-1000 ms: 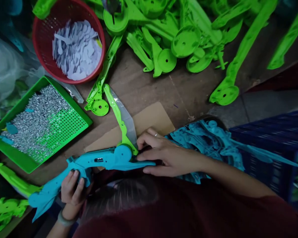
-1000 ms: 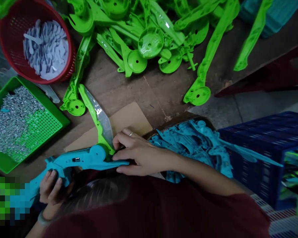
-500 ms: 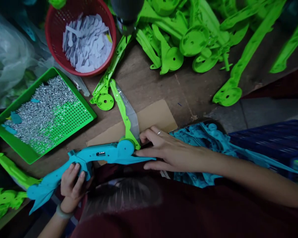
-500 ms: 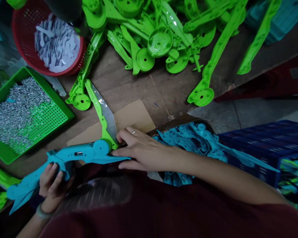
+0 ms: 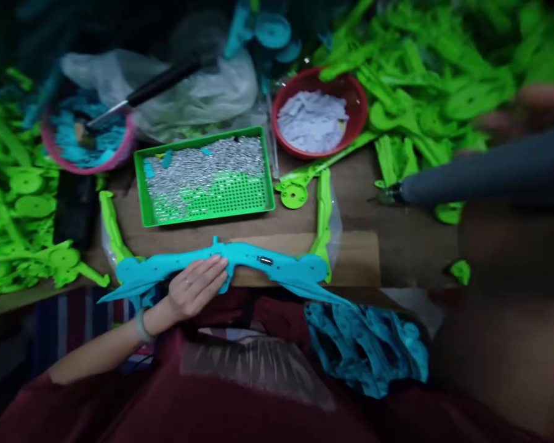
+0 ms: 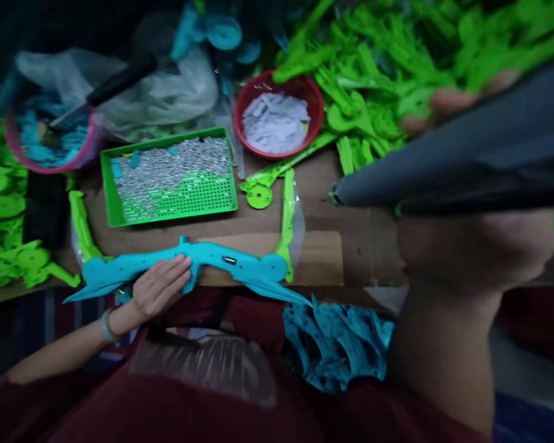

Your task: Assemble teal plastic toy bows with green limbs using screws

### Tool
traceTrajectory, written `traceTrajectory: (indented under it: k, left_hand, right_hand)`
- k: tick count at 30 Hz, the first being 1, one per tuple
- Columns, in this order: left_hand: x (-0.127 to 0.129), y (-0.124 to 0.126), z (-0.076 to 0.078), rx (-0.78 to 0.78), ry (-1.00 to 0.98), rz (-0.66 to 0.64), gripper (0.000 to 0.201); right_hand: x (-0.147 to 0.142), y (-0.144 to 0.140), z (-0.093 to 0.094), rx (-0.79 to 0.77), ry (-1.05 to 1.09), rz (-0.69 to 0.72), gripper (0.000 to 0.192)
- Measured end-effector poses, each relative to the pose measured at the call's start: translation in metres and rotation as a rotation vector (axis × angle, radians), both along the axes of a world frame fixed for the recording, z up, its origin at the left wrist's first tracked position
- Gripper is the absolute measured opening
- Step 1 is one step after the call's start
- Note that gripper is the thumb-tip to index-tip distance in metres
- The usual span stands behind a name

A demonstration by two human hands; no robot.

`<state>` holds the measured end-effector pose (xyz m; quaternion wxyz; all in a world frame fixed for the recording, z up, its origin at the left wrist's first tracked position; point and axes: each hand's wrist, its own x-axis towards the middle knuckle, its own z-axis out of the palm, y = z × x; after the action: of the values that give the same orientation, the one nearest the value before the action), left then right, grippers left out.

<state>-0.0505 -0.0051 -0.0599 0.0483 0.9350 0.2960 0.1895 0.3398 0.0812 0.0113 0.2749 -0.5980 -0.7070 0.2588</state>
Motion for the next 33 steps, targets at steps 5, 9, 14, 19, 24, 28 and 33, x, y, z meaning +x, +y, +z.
traceTrajectory:
  k: [5,9,14,19,24,28,33]
  left_hand:
    - [0.022,-0.005,-0.013,0.075,-0.087,0.041,0.034]
    - [0.036,-0.014,-0.021,0.086,-0.149,0.126,0.033]
    - [0.046,-0.015,-0.022,0.080,-0.095,0.267,0.036]
    - [0.046,-0.014,-0.025,0.129,-0.115,0.270,0.034]
    - [0.041,-0.020,-0.030,0.116,-0.126,0.263,0.041]
    - [0.039,-0.019,-0.031,0.180,-0.157,0.231,0.037]
    - [0.036,-0.015,-0.033,0.195,-0.177,0.232,0.037]
  right_hand:
    - [-0.028,0.030,0.001,-0.001,0.738,0.228,0.063]
    - [-0.059,0.024,0.010,-0.005,0.589,0.260,0.094]
    - [-0.126,0.034,0.028,0.266,0.536,-0.003,0.063]
    - [-0.187,0.069,-0.001,0.330,0.656,-0.098,0.039]
    - [-0.228,0.077,-0.047,0.247,0.506,-0.048,0.043]
    - [-0.235,0.078,-0.060,0.264,0.507,-0.015,0.044]
    - [-0.236,0.085,-0.062,0.317,0.673,0.019,0.028]
